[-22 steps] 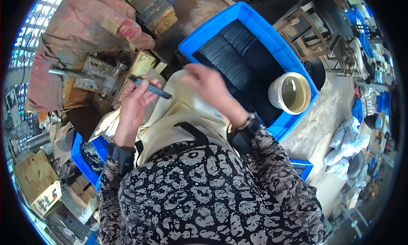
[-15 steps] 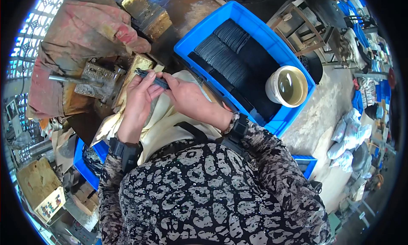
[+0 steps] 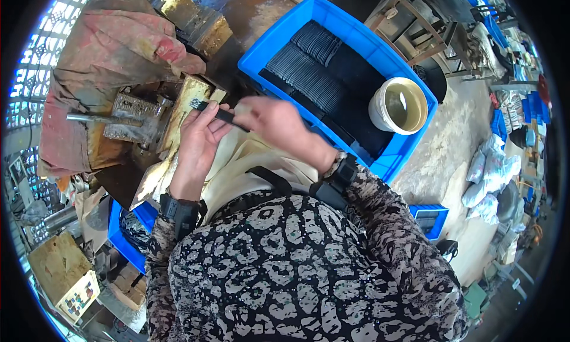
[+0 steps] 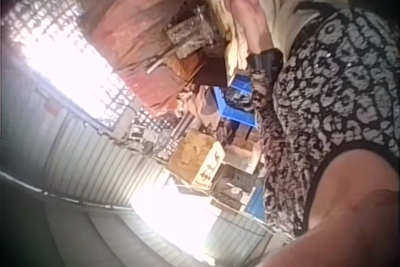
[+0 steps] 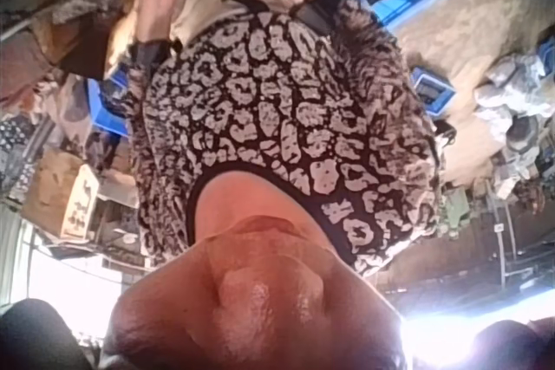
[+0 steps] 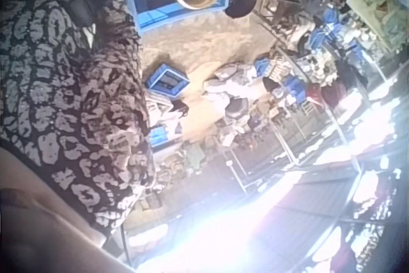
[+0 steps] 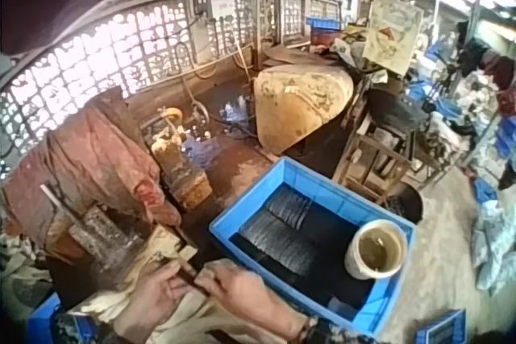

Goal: The person picks up metal pieces from a blue bin, places them into a machine to be ground, and then moves the finished pieces into a separate blue bin.

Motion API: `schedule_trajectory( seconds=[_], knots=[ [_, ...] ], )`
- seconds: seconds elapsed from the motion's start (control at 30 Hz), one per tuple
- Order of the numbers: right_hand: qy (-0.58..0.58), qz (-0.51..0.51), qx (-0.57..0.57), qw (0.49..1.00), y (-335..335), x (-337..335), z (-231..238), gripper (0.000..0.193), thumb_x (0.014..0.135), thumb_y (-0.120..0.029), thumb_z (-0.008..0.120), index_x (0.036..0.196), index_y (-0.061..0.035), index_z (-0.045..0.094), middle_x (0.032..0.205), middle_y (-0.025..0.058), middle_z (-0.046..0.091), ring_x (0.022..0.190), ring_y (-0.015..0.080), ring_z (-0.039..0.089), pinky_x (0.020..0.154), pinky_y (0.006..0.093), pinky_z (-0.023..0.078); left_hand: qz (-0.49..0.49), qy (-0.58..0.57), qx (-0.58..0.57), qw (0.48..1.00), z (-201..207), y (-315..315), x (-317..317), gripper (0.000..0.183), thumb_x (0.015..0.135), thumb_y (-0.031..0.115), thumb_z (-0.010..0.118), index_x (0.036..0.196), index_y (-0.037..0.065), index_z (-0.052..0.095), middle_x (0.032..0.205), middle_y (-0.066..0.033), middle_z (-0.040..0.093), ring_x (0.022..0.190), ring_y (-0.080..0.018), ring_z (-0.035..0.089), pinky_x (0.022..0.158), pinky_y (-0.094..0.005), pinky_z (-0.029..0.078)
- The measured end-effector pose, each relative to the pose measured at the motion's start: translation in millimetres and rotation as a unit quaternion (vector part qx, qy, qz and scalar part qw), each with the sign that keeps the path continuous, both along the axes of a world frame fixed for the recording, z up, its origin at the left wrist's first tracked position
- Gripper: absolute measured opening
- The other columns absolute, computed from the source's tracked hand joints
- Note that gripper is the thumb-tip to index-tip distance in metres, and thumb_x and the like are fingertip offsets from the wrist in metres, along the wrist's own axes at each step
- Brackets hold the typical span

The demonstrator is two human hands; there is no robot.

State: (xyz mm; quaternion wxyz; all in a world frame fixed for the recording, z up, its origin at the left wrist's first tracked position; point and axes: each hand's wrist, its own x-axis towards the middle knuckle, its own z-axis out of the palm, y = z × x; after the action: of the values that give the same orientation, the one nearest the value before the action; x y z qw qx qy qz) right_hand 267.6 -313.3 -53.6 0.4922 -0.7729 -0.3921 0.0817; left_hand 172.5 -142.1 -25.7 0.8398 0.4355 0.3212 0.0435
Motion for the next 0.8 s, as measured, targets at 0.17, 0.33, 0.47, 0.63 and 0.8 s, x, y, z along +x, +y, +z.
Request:
schedule_trajectory(
  seconds=[0.17,0.33,0.47,0.63,0.8],
  knots=[
    [0.000,-0.328,-0.140,0.934,-46,96,-81,0.032,0.086,-0.031,0.061,0.104,-0.0052,0.067,0.095,0.0191,0.067,0.089,0.0363,0.064,0.079,0.0435,0.051,0.034,-0.001,-0.005,0.999,-1,18,-28,0.016,0.092,0.017,0.062,0.103,0.007,0.060,0.101,-0.0095,0.067,0.095,-0.0221,0.067,0.075,-0.0314,0.056],
    [0.108,-0.433,-0.316,0.837,-117,138,-156,0.036,0.084,-0.038,0.064,0.100,-0.0057,0.066,0.098,0.0175,0.067,0.093,0.0351,0.064,0.080,0.0446,0.051,0.088,0.048,-0.003,0.995,-13,28,-61,0.016,0.092,0.019,0.062,0.103,0.008,0.061,0.101,-0.0077,0.066,0.095,-0.0208,0.066,0.074,-0.0295,0.057],
    [0.110,-0.450,-0.355,0.812,-132,158,-180,0.034,0.083,-0.038,0.066,0.097,-0.0068,0.063,0.103,0.0160,0.064,0.097,0.0353,0.063,0.079,0.0456,0.051,0.108,0.069,-0.006,0.992,-21,26,-72,0.018,0.091,0.022,0.063,0.103,0.008,0.061,0.102,-0.0075,0.066,0.096,-0.0206,0.066,0.074,-0.0291,0.057],
    [0.100,-0.450,-0.381,0.802,-128,172,-193,0.035,0.083,-0.039,0.066,0.097,-0.0060,0.063,0.098,0.0165,0.067,0.096,0.0348,0.064,0.078,0.0448,0.051,0.112,0.067,-0.002,0.991,-20,22,-69,0.019,0.091,0.022,0.064,0.104,0.008,0.061,0.103,-0.0074,0.066,0.097,-0.0203,0.066,0.074,-0.0282,0.056],
    [0.094,-0.426,-0.395,0.809,-133,175,-200,0.036,0.083,-0.038,0.066,0.097,-0.0059,0.063,0.098,0.0168,0.067,0.095,0.0358,0.064,0.078,0.0449,0.051,0.109,0.071,-0.001,0.991,-18,23,-64,0.020,0.091,0.022,0.064,0.104,0.008,0.061,0.103,-0.0075,0.067,0.096,-0.0201,0.067,0.075,-0.0284,0.056]
  ],
)
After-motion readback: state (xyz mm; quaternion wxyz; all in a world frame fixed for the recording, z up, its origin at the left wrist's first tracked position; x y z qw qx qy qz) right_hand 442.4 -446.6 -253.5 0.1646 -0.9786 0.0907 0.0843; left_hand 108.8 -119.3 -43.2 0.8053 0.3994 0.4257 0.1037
